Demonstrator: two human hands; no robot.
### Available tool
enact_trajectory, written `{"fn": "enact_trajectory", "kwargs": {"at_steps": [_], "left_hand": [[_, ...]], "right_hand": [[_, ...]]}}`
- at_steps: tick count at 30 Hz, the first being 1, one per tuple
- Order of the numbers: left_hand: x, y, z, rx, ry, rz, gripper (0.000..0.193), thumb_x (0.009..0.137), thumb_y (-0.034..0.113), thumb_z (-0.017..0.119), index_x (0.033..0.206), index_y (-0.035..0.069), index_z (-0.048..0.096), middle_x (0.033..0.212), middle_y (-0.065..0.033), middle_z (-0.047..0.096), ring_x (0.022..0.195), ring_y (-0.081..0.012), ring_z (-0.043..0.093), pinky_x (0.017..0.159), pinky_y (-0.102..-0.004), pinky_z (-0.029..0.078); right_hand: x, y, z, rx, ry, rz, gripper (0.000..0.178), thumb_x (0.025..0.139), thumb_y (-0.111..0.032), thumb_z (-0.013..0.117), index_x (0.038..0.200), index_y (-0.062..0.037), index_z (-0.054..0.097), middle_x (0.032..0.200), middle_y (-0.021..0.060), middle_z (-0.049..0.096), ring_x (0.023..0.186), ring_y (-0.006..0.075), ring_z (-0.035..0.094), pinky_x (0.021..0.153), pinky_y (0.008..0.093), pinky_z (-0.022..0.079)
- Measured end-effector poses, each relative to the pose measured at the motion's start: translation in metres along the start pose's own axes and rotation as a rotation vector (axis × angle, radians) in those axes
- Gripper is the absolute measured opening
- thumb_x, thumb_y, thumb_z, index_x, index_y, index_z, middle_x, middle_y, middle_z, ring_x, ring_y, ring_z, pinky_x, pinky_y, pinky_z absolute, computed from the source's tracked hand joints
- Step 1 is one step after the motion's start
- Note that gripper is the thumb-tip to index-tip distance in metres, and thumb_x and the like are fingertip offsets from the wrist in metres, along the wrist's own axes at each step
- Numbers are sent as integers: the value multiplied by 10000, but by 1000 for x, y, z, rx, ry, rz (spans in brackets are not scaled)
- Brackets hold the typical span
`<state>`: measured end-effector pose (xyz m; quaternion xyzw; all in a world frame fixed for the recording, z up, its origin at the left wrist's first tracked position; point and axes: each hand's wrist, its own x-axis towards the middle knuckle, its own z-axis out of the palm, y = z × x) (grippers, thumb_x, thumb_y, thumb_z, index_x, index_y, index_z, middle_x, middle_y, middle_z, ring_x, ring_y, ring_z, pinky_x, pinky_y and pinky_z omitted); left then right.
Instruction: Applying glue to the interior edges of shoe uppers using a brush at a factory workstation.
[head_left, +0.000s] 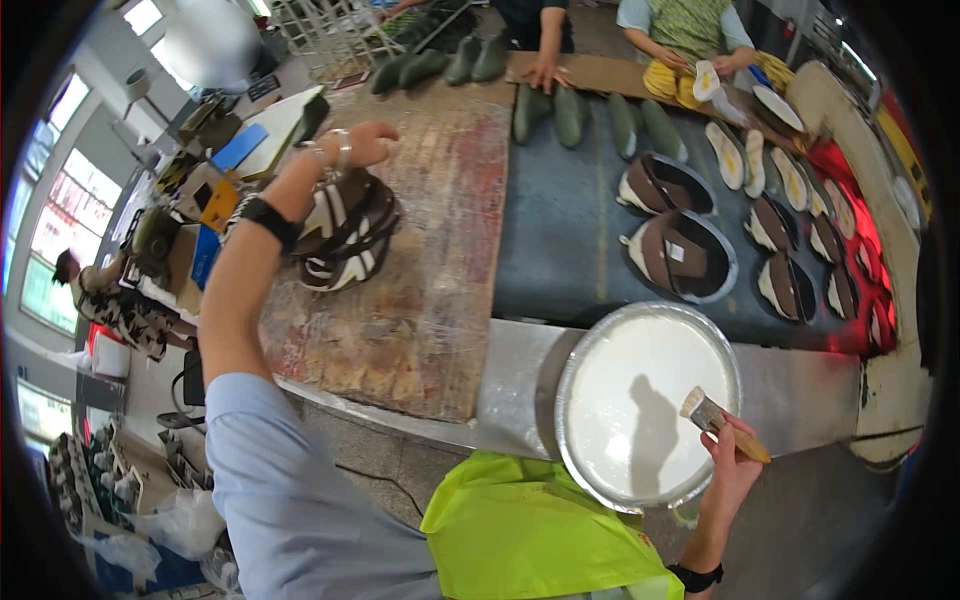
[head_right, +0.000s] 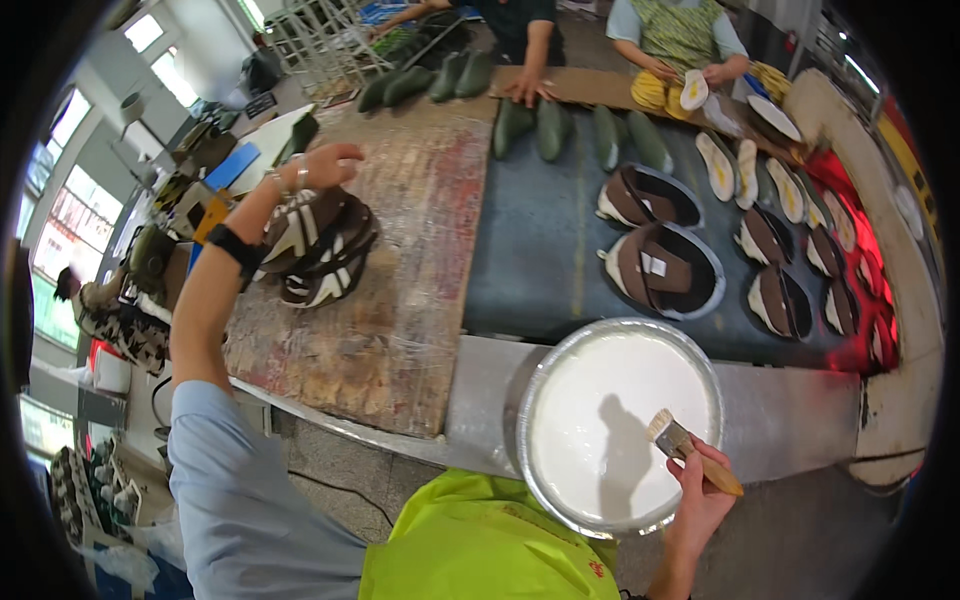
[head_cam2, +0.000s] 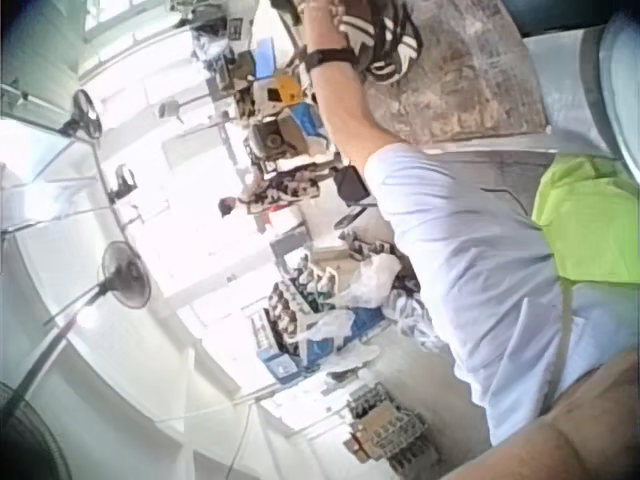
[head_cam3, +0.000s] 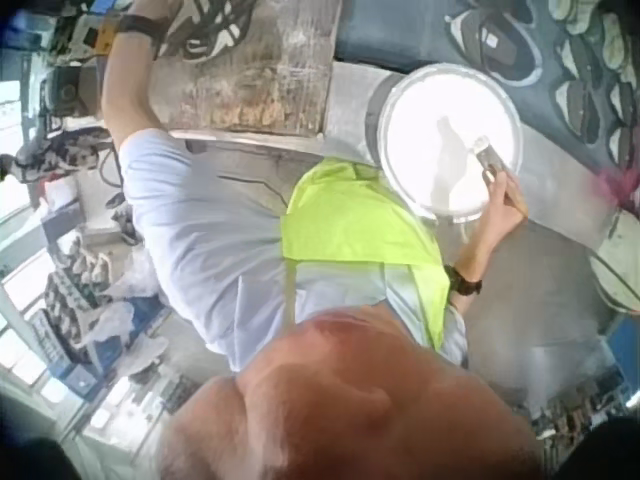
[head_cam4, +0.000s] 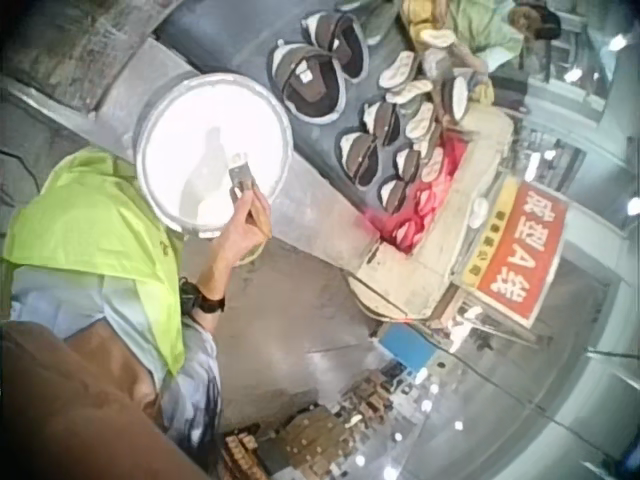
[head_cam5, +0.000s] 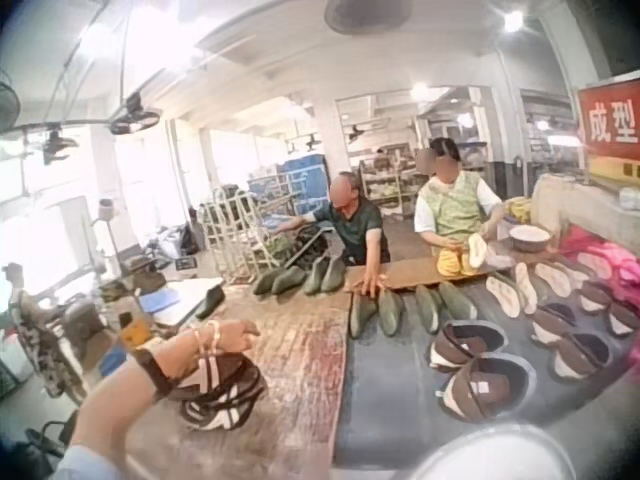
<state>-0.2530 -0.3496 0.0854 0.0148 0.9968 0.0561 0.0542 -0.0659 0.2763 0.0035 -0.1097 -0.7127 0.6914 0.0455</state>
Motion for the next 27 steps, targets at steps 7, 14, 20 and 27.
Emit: {"fn": "enact_trajectory", "kwargs": {"at_steps": [7, 14, 20, 27], "left_hand": [[-127, -58, -42, 247, -374, -383, 699, 708, 115, 603, 1364, 50, 370, 1241, -187, 534, 1194, -321, 482, 971, -380, 413], [-167, -133, 29, -672, 57, -593, 784, 803, 186, 686, 1438, 137, 229, 1182, -136, 554, 1000, -203, 596, 695, -380, 555], [-160, -121, 26, -1032, 62, -877, 499, 808, 199, 639, 1225, 115, 378, 926, -80, 634, 663, -200, 668, 480, -413, 589], [-136, -127, 51, -1173, -68, -725, 440, 818, 238, 638, 1176, 34, 484, 1011, -125, 638, 783, -236, 676, 594, -438, 604]], "right_hand": [[-6, -17, 41, -43, -102, -46, 170, 888, -100, 597, 985, 18, 523, 1059, 168, 589, 932, 201, 609, 719, 303, 573], [-17, -23, 51, -138, -105, -41, 153, 914, -111, 555, 1017, -1, 531, 1066, 128, 582, 922, 171, 609, 735, 278, 552], [-17, -25, 64, -137, -120, 4, 159, 916, -114, 556, 1023, 1, 534, 1054, 117, 586, 913, 157, 610, 734, 271, 551], [-20, -25, 68, -114, -106, 20, 150, 906, -87, 561, 994, 26, 516, 1060, 170, 585, 924, 194, 612, 743, 296, 565]]}}
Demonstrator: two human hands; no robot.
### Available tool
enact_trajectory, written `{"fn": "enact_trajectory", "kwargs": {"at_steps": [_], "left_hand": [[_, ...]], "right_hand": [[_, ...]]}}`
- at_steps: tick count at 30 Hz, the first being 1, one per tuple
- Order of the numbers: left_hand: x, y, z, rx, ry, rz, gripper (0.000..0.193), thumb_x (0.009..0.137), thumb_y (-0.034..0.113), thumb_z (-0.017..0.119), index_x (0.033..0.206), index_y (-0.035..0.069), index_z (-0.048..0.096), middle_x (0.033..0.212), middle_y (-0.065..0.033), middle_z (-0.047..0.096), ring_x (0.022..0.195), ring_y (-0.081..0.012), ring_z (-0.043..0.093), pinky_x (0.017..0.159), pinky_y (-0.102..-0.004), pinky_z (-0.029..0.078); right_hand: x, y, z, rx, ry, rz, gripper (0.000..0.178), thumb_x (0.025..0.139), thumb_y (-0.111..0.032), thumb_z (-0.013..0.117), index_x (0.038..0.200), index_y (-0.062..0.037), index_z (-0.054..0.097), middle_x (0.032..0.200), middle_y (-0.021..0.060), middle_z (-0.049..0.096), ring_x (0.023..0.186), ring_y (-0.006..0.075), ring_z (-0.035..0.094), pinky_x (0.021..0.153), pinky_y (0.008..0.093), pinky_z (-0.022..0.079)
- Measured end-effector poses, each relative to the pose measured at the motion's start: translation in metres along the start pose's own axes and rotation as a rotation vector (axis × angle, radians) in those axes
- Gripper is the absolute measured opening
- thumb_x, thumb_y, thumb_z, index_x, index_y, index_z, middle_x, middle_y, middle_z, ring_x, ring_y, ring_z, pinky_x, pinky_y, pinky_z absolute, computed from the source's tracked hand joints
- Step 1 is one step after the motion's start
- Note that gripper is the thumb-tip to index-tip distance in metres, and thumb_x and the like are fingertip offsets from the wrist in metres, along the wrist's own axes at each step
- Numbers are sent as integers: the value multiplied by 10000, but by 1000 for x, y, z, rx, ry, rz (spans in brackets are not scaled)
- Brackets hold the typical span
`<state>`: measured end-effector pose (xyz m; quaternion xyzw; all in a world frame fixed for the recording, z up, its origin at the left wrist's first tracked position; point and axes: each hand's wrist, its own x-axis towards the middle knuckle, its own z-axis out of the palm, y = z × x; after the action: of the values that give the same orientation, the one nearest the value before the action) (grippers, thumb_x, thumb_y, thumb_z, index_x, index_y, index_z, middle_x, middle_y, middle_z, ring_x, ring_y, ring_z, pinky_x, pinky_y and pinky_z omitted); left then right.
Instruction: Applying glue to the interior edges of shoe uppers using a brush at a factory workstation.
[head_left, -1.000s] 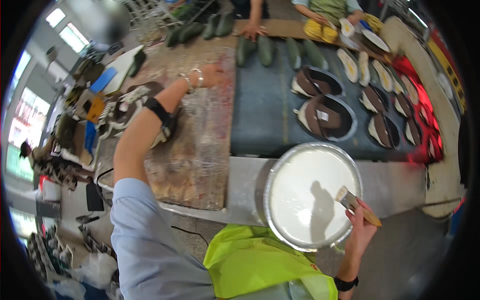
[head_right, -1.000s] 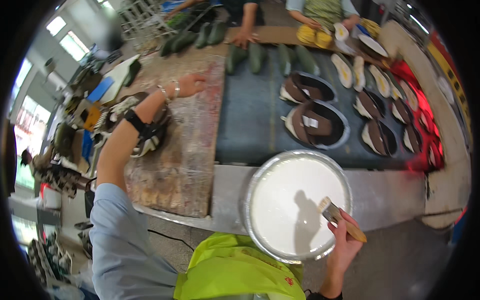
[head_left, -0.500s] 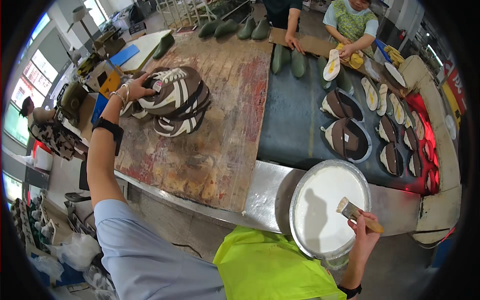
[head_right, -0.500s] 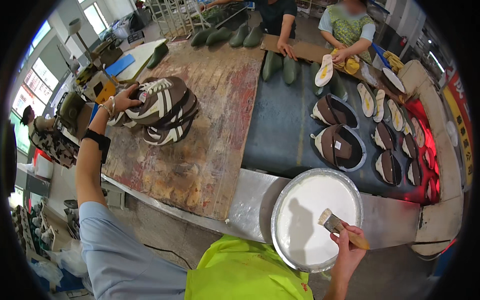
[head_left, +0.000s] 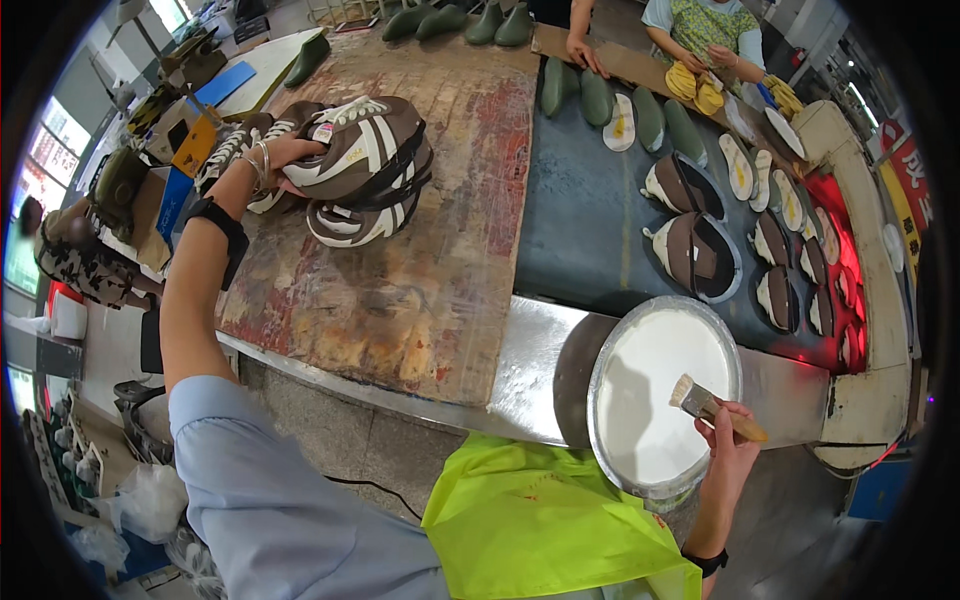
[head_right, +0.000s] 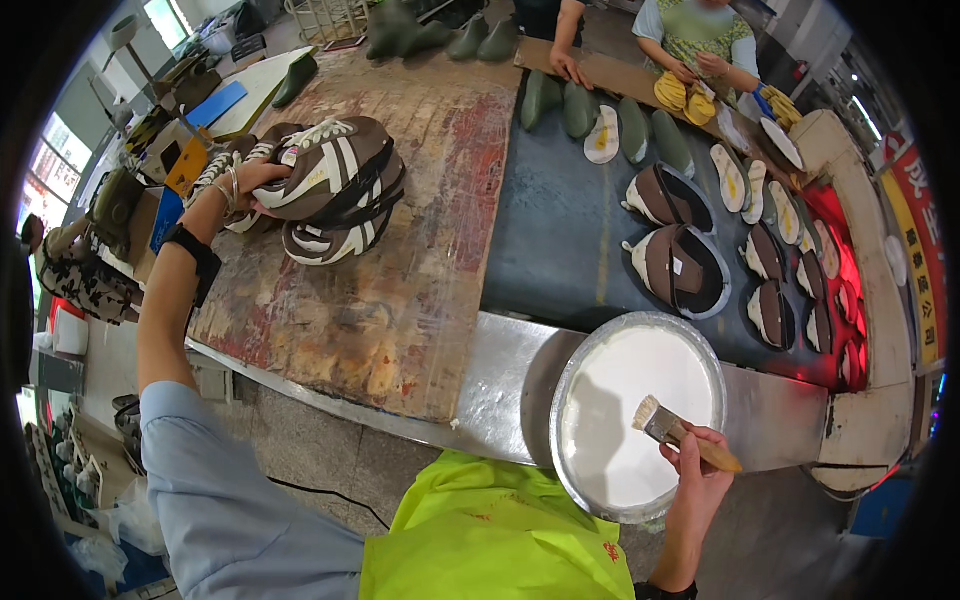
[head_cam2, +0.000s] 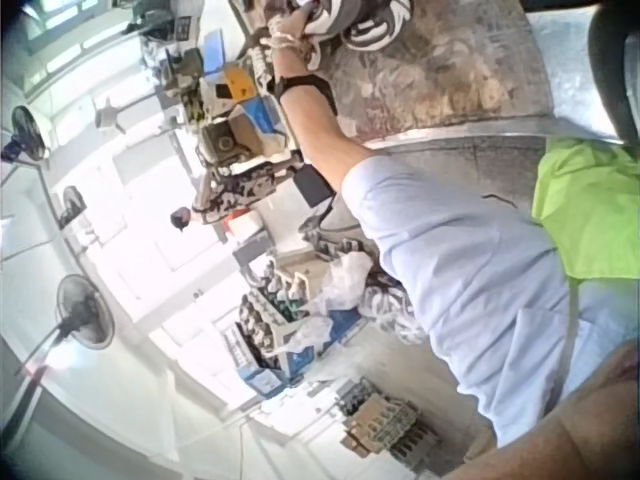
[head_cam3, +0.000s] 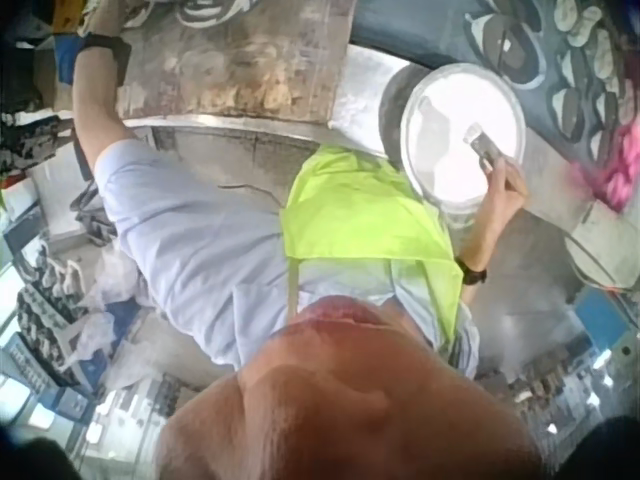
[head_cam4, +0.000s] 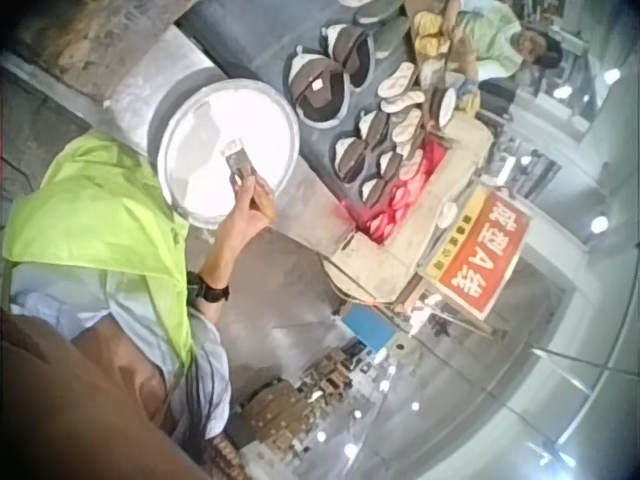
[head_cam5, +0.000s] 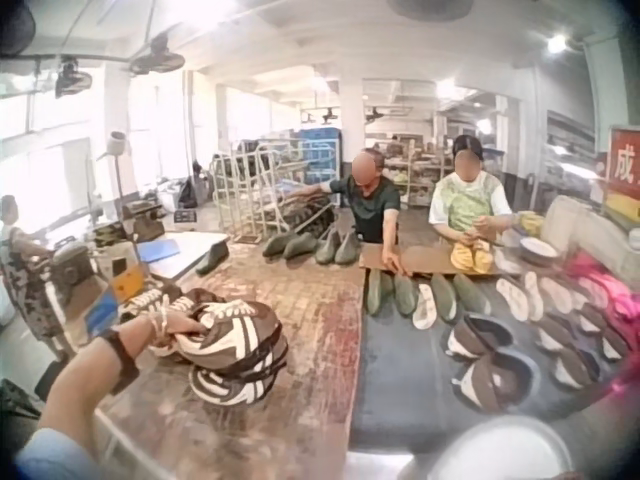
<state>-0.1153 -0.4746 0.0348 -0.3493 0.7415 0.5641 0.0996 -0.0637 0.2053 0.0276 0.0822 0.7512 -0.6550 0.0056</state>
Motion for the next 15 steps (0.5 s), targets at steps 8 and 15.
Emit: {"fn": "enact_trajectory", "kwargs": {"at_steps": [8, 15], "left_hand": [[22, 44, 80, -73, -114, -26, 398, 846, 289, 622, 1130, 24, 534, 962, -117, 660, 783, -256, 678, 652, -470, 592], [51, 78, 128, 179, -3, -34, 386, 831, 339, 602, 1117, 81, 580, 983, -87, 663, 842, -242, 670, 637, -447, 581]], "right_hand": [[2, 9, -13, 15, 33, 24, 175, 906, -106, 574, 1004, 27, 517, 1048, 148, 587, 916, 185, 614, 749, 301, 565], [3, 12, -21, 69, 83, 18, 181, 902, -119, 588, 996, 23, 526, 1042, 140, 592, 909, 184, 616, 746, 299, 565]]}}
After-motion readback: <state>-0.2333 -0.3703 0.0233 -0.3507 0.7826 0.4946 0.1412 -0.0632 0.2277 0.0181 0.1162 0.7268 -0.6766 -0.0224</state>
